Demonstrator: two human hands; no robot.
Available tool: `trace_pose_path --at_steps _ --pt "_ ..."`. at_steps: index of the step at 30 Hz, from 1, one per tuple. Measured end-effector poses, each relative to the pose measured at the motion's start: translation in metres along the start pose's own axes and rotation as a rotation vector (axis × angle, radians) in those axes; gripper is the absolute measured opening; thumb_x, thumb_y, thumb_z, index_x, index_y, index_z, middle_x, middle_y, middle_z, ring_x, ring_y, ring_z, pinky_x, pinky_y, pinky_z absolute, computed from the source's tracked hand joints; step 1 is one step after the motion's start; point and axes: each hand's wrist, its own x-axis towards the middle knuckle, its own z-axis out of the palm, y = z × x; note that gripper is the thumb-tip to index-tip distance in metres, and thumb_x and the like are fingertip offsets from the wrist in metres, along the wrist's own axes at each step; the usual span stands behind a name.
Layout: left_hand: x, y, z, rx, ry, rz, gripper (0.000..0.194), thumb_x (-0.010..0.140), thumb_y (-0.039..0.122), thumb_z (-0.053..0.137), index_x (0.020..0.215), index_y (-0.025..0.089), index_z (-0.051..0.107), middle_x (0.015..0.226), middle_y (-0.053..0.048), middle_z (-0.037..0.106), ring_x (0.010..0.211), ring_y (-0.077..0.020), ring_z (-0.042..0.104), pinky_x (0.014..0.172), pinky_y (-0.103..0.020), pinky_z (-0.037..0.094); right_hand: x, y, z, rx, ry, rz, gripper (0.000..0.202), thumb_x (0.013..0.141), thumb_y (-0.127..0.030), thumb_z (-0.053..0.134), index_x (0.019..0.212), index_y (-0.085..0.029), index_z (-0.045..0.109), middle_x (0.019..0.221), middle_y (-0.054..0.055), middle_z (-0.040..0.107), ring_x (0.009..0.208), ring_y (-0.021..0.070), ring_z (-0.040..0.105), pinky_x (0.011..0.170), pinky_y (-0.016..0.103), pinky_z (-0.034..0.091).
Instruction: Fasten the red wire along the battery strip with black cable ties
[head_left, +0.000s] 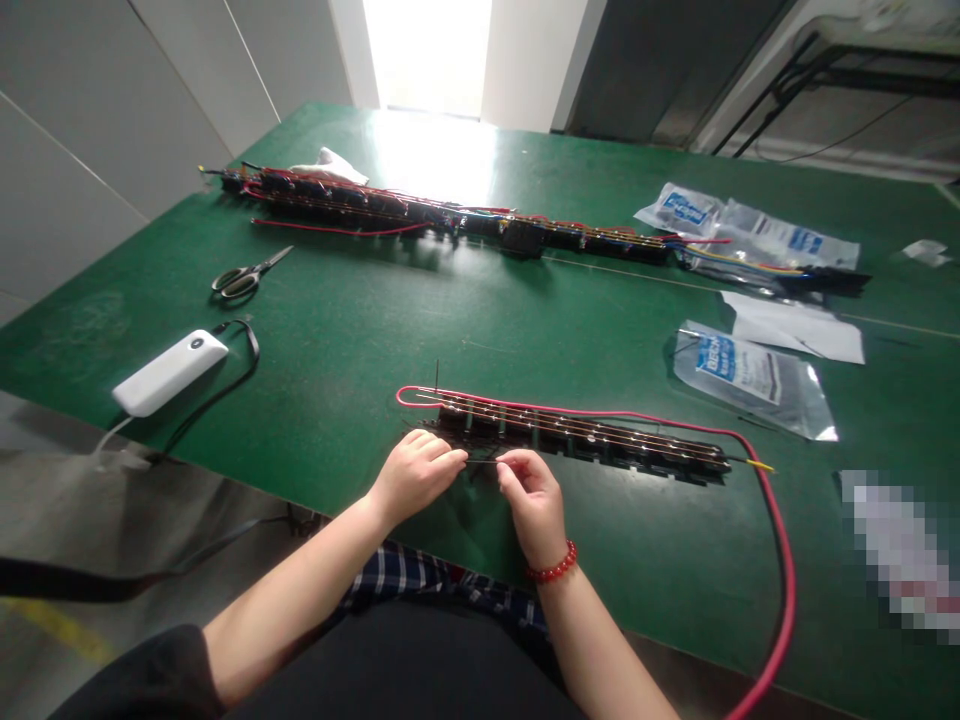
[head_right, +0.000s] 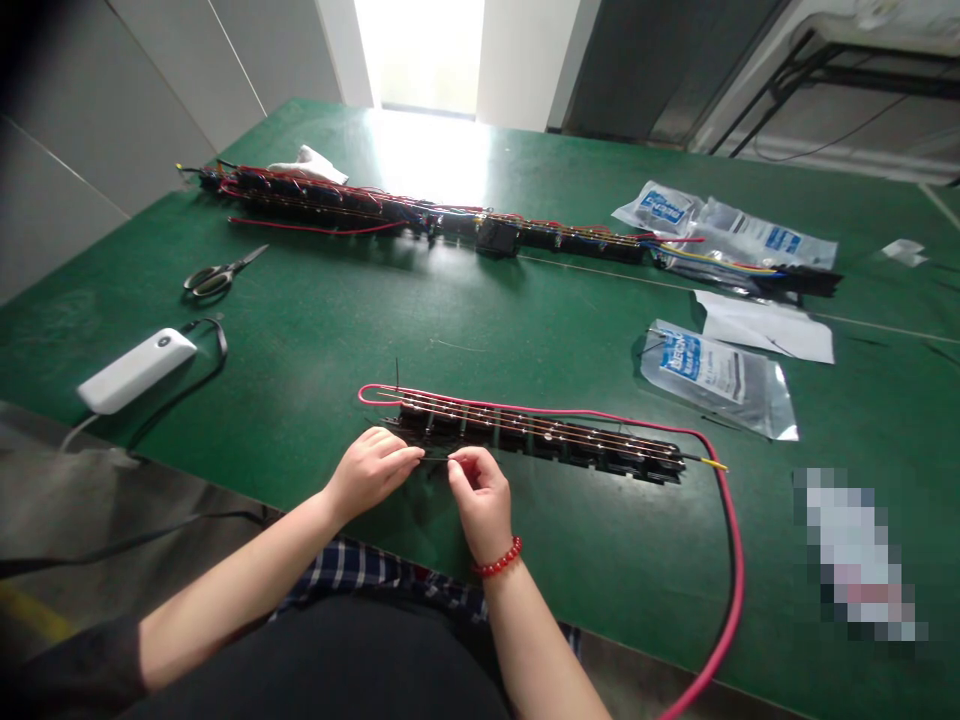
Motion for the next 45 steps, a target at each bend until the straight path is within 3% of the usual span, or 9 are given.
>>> trace_pose_path --at_steps 6,19,29,37,45 --pt "0.001 0.001 0.000 -0.006 -0.004 -0.010 0.013 0.094 0.024 0.054 0.098 0.021 0.066 0.080 -0.001 0.066 0.073 -0.0143 0.058 0.073 -0.033 0.045 0.004 0.003 -0.002 0.153 0.015 0.065 0.015 0.080 -0.034 0.067 0.082 -0.021 0.060 0.069 -0.003 0.056 0.058 0.0094 0.050 0.054 0.022 0.042" --pt "0.000 -0.001 0.002 -0.032 0.024 -0.086 0.013 0.094 0.022 0.054 0.094 0.020 0.066 0.081 -0.002 0.068 0.074 -0.0155 0.059 0.073 -0.032 0.047 0.011 0.000 -0.002 0.367 0.174 0.118 0.013 0.082 -0.030 0.062 0.079 -0.021 0.054 0.060 -0.006 0.052 0.052 0.0077 0.046 0.048 0.020 0.037" --pt "0.001 -0.001 0.001 -0.116 0.027 -0.154 0.012 0.092 0.021 0.055 0.093 0.020 0.067 0.082 -0.003 0.069 0.078 -0.0166 0.061 0.076 -0.033 0.050 0.016 0.005 0.001 0.246 0.187 0.058 0.014 0.086 -0.035 0.061 0.088 -0.022 0.056 0.064 -0.006 0.053 0.055 0.0083 0.047 0.051 0.021 0.040" --pt "0.006 -0.009 -0.005 -0.281 0.153 -0.331 0.009 0.091 0.022 0.057 0.093 0.021 0.067 0.085 -0.003 0.069 0.081 -0.0155 0.062 0.076 -0.031 0.053 0.016 0.010 -0.003 0.257 0.119 0.055 0.013 0.086 -0.034 0.060 0.086 -0.022 0.055 0.062 -0.006 0.051 0.053 0.0082 0.046 0.050 0.021 0.038" --pt "0.028 -0.028 -0.004 -0.047 0.260 -0.214 0.014 0.084 0.031 0.069 0.095 0.022 0.067 0.094 -0.003 0.069 0.093 -0.0203 0.062 0.090 -0.039 0.048 0.016 0.009 -0.003 0.240 0.102 0.057 0.014 0.086 -0.034 0.061 0.084 -0.022 0.055 0.062 -0.006 0.051 0.053 0.0080 0.046 0.050 0.021 0.038"
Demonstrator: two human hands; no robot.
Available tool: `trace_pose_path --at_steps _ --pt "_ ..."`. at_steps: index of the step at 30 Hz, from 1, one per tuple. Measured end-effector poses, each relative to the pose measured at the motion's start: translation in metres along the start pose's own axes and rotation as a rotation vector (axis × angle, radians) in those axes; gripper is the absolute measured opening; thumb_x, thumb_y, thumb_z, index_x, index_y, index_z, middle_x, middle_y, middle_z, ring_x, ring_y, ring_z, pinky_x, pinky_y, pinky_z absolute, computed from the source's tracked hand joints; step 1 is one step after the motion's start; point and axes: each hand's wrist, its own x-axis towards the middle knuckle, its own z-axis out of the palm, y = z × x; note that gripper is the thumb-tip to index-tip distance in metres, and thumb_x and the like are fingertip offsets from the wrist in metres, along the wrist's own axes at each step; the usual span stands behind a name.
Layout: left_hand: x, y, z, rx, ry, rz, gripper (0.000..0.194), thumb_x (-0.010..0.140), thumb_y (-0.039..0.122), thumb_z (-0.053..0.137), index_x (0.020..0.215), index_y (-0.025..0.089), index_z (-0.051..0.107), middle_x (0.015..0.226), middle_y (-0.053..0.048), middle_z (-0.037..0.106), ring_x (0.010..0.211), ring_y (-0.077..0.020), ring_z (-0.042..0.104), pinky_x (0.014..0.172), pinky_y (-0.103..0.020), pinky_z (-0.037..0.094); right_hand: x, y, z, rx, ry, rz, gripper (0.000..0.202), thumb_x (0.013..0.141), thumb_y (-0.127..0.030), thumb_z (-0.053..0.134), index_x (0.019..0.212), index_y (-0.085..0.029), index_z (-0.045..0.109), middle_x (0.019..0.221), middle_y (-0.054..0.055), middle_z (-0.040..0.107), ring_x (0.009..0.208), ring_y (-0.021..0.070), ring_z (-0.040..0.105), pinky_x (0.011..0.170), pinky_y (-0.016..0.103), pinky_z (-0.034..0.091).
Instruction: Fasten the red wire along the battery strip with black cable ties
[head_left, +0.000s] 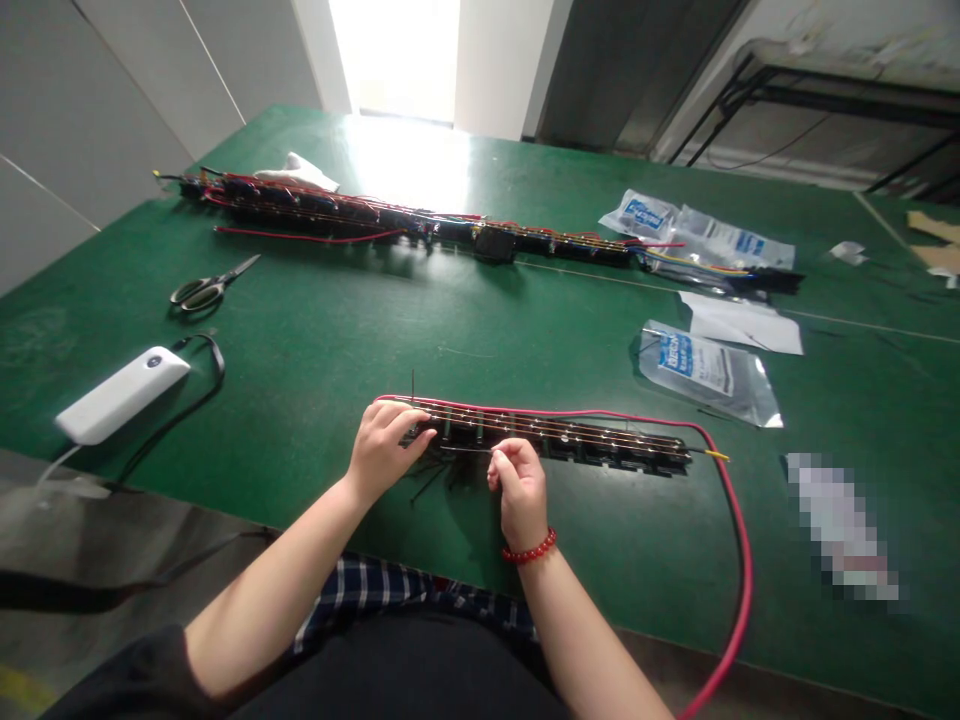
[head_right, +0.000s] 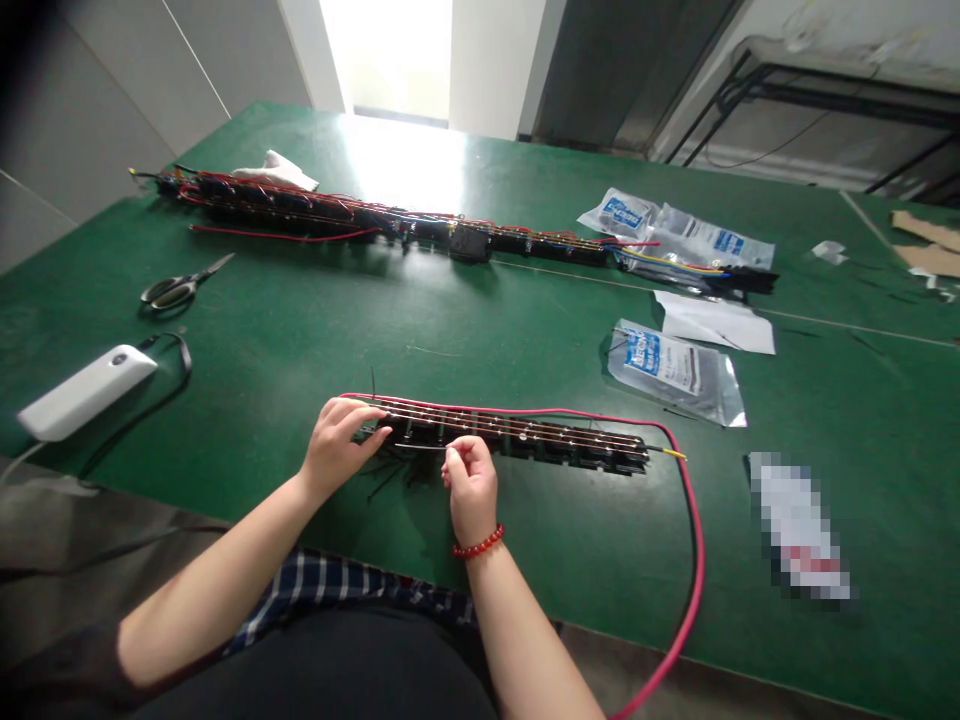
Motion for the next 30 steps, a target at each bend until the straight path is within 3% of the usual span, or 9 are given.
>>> trace_pose_path --at_steps 4,10,18,30 --pt "0.011 -0.006 0.007 0.089 -0.044 0.043 0.022 0.084 0.039 0.069 0.099 0.024 0.069 0.101 -0.005 0.071 0.097 -0.0228 0.062 0.091 -0.040 0.045 0.000 0.000 0.000 0.001 0.006 0.004 0.016 0.086 -0.036 0.061 0.084 -0.021 0.054 0.062 -0.006 0.051 0.053 0.0079 0.045 0.050 0.020 0.038" --pt "0.016 -0.017 0.015 0.033 -0.153 0.103 0.046 0.083 0.045 0.067 0.124 0.025 0.061 0.120 -0.008 0.068 0.118 -0.0279 0.058 0.102 -0.046 0.043 -0.001 -0.003 0.000 -0.037 -0.016 0.008 0.015 0.084 -0.035 0.061 0.084 -0.021 0.055 0.064 -0.006 0.051 0.054 0.0081 0.046 0.050 0.020 0.039" --pt "0.009 -0.026 0.020 0.026 -0.189 0.104 0.039 0.086 0.037 0.067 0.122 0.024 0.062 0.118 -0.007 0.070 0.107 -0.0245 0.065 0.096 -0.042 0.049 -0.002 -0.004 0.001 -0.053 -0.019 0.007 0.013 0.083 -0.033 0.060 0.084 -0.021 0.056 0.065 -0.005 0.052 0.055 0.0084 0.047 0.051 0.020 0.040" --pt "0.008 -0.025 0.020 0.030 -0.160 0.106 0.038 0.084 0.038 0.069 0.118 0.022 0.063 0.113 -0.007 0.071 0.104 -0.0233 0.066 0.094 -0.041 0.050 0.000 -0.004 -0.002 -0.021 -0.048 0.000 0.014 0.085 -0.034 0.061 0.085 -0.021 0.055 0.066 -0.005 0.053 0.056 0.0085 0.048 0.053 0.021 0.041"
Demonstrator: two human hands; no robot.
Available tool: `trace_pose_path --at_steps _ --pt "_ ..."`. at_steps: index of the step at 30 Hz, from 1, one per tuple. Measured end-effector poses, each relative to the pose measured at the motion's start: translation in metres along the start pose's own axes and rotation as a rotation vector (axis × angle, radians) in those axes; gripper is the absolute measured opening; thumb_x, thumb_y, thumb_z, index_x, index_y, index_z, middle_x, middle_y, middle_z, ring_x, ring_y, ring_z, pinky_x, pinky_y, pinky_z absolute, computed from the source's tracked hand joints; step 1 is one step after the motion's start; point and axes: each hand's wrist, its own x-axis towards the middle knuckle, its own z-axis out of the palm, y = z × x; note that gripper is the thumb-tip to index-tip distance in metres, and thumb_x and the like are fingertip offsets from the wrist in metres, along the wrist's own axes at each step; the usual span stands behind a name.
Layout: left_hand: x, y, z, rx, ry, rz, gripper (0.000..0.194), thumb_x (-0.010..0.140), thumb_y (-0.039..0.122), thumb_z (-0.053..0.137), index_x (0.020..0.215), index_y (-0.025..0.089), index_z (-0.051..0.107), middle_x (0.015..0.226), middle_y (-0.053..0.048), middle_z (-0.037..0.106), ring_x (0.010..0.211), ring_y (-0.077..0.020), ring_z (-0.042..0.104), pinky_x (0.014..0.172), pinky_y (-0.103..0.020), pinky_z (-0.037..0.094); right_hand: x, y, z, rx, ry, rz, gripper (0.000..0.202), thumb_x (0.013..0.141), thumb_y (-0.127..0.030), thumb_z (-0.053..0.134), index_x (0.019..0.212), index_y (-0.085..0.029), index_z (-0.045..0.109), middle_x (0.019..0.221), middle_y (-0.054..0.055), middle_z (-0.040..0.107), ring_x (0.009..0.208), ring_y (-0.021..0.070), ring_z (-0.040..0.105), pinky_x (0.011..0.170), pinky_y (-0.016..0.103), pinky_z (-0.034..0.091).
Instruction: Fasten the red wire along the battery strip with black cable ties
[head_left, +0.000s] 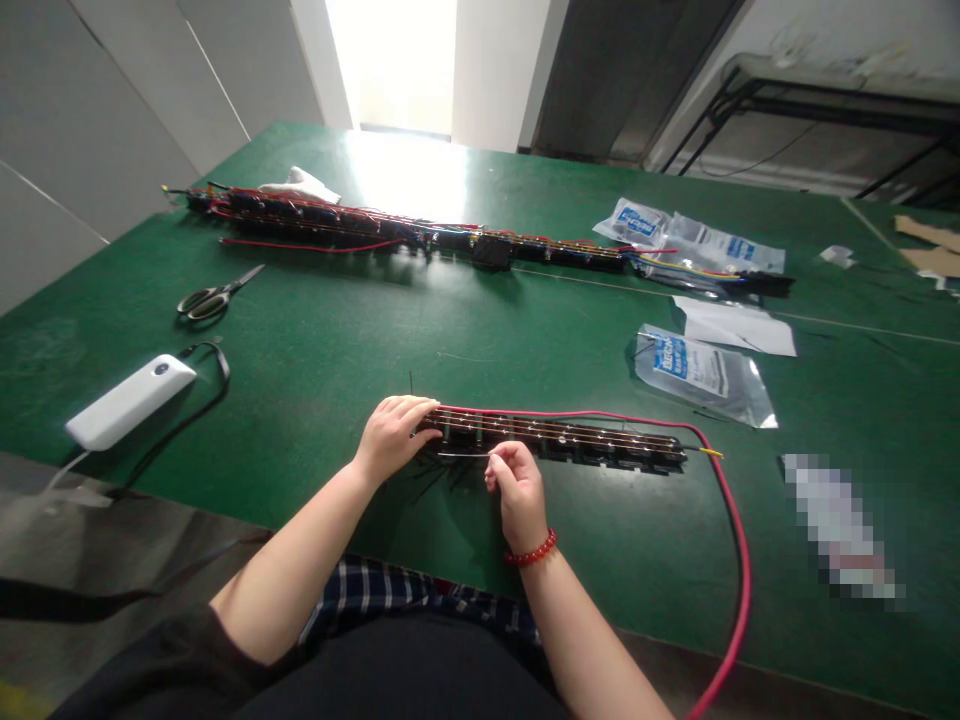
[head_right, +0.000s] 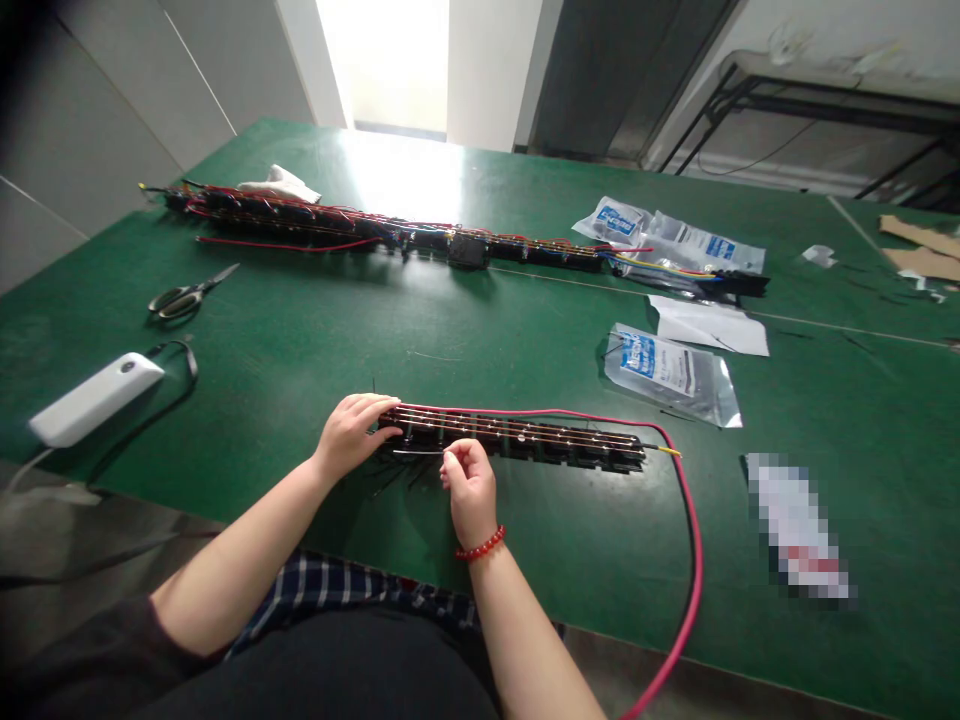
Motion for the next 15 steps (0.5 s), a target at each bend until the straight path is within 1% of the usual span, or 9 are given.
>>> trace_pose_path --at_steps 5,9,13,15 --pt "0.0000 0.0018 -0.0004 0.007 0.002 -0.003 0.038 0.085 0.039 0.068 0.118 0.022 0.063 0.112 -0.008 0.071 0.103 -0.0230 0.066 0.093 -0.041 0.050 0.0005 0.0029 -0.0009 0.005 0.008 0.003 0.016 0.085 -0.036 0.062 0.086 -0.022 0.055 0.068 -0.005 0.054 0.056 0.0086 0.048 0.053 0.021 0.041" --pt "0.0008 0.0024 -0.0009 0.007 -0.009 -0.027 0.039 0.086 0.042 0.066 0.119 0.023 0.062 0.113 -0.008 0.070 0.104 -0.0239 0.065 0.095 -0.042 0.049 0.0004 0.0039 -0.0012 0.028 0.016 -0.008 0.018 0.085 -0.037 0.062 0.084 -0.021 0.054 0.067 -0.005 0.054 0.056 0.0089 0.049 0.054 0.022 0.042" --pt "0.0037 0.0034 -0.0026 0.022 -0.062 -0.043 0.043 0.086 0.041 0.065 0.125 0.023 0.059 0.115 -0.008 0.068 0.105 -0.0243 0.062 0.095 -0.042 0.048 0.0005 0.0023 -0.0005 0.072 0.043 -0.014 0.018 0.085 -0.036 0.061 0.083 -0.022 0.051 0.066 -0.005 0.054 0.057 0.0091 0.049 0.055 0.022 0.042" --pt "0.0053 0.0041 -0.0034 0.028 -0.092 -0.043 0.042 0.086 0.040 0.065 0.125 0.024 0.060 0.114 -0.008 0.068 0.104 -0.0241 0.061 0.095 -0.043 0.048 0.0010 0.0008 0.0003 0.093 0.056 -0.002 0.017 0.085 -0.036 0.061 0.084 -0.022 0.051 0.066 -0.005 0.054 0.057 0.0090 0.049 0.054 0.022 0.041"
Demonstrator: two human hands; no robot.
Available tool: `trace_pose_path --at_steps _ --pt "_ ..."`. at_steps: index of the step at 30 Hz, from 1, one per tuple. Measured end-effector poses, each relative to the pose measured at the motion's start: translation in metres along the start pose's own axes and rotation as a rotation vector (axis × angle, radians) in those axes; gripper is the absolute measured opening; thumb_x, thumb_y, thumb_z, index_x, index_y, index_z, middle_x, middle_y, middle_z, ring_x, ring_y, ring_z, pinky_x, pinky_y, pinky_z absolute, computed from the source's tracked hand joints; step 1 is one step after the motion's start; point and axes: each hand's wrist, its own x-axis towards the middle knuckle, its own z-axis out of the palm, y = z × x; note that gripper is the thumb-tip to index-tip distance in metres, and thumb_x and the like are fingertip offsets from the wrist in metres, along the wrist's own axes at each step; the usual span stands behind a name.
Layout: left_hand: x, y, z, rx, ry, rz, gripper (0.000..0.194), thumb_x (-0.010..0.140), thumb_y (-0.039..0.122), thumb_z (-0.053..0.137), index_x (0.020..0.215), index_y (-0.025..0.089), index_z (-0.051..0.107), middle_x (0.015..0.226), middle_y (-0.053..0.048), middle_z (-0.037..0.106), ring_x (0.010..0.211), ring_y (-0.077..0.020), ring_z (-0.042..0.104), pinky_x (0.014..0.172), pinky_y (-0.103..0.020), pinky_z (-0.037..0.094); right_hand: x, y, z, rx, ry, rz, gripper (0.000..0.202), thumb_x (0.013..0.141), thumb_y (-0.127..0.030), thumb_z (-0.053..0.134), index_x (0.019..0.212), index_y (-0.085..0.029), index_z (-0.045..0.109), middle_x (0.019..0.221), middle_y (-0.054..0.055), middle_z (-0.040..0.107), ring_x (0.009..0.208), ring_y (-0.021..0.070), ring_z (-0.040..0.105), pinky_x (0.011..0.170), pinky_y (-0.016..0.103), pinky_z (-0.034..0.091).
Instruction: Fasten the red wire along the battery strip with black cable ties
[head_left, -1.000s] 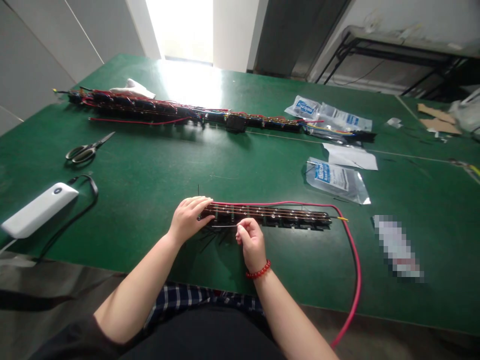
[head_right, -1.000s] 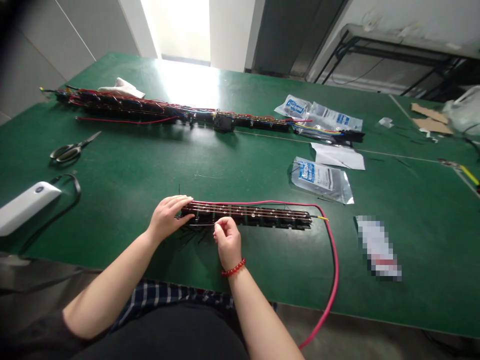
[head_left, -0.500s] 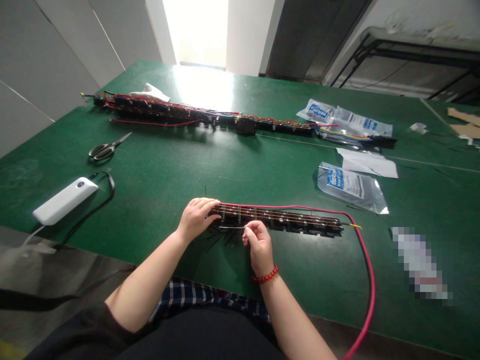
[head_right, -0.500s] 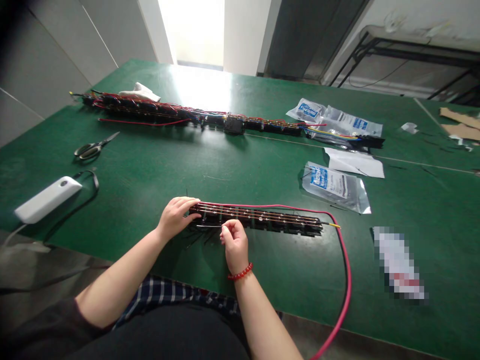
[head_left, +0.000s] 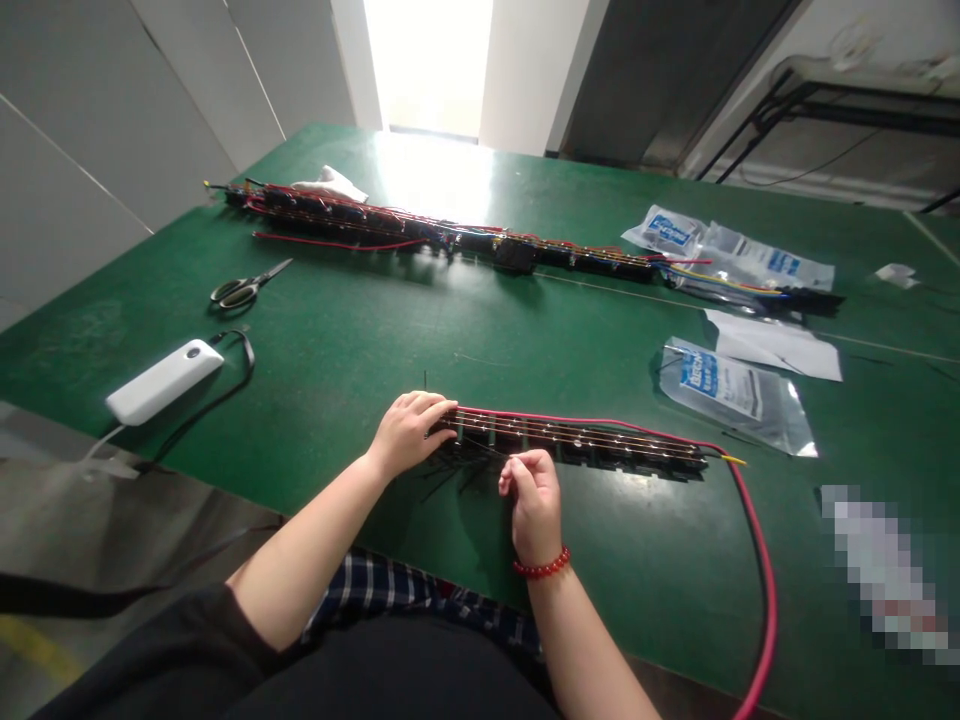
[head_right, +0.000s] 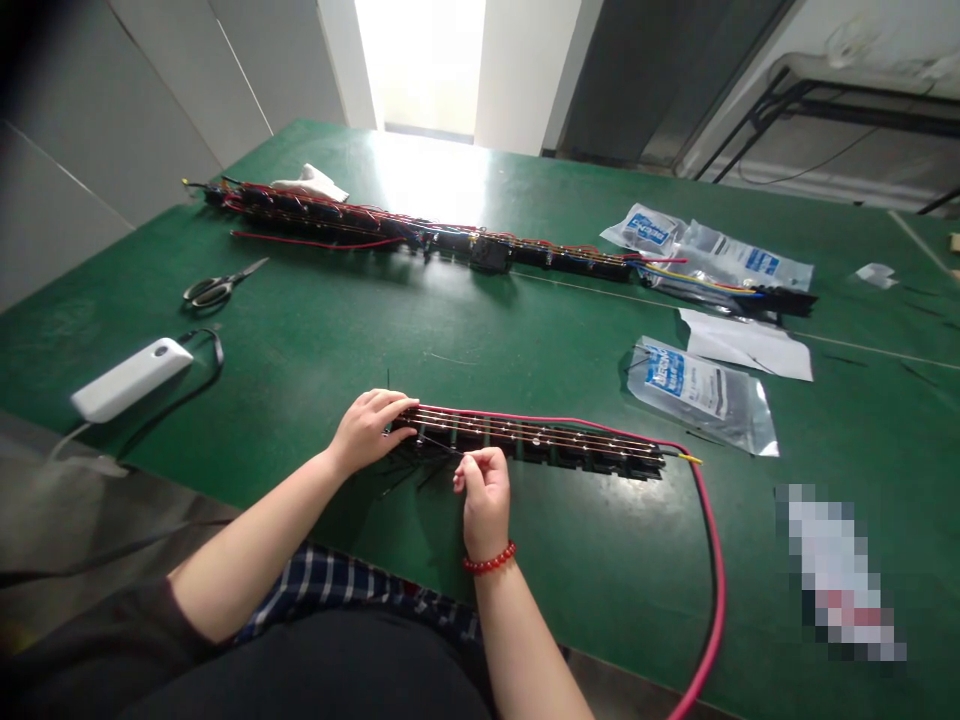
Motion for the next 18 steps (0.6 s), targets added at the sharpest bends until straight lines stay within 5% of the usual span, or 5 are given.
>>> trace_pose_path --at_steps 10,18 --pt "0.003 0.001 -0.002 -0.020 -0.018 0.009 0.038 0.085 0.038 0.066 0.120 0.024 0.062 0.112 -0.008 0.067 0.104 -0.0241 0.059 0.093 -0.042 0.048 0.007 -0.004 0.012 -0.061 0.044 -0.012 0.022 0.085 -0.040 0.063 0.083 -0.022 0.050 0.067 -0.006 0.053 0.058 0.0092 0.049 0.054 0.022 0.042" --pt "0.003 0.000 0.000 -0.003 -0.023 0.008 0.038 0.087 0.041 0.063 0.120 0.023 0.061 0.114 -0.007 0.066 0.106 -0.0245 0.059 0.094 -0.042 0.047 0.009 -0.014 0.024 -0.512 0.035 -0.185 0.018 0.087 -0.036 0.058 0.076 -0.022 0.053 0.068 -0.003 0.056 0.060 0.0121 0.051 0.059 0.026 0.042"
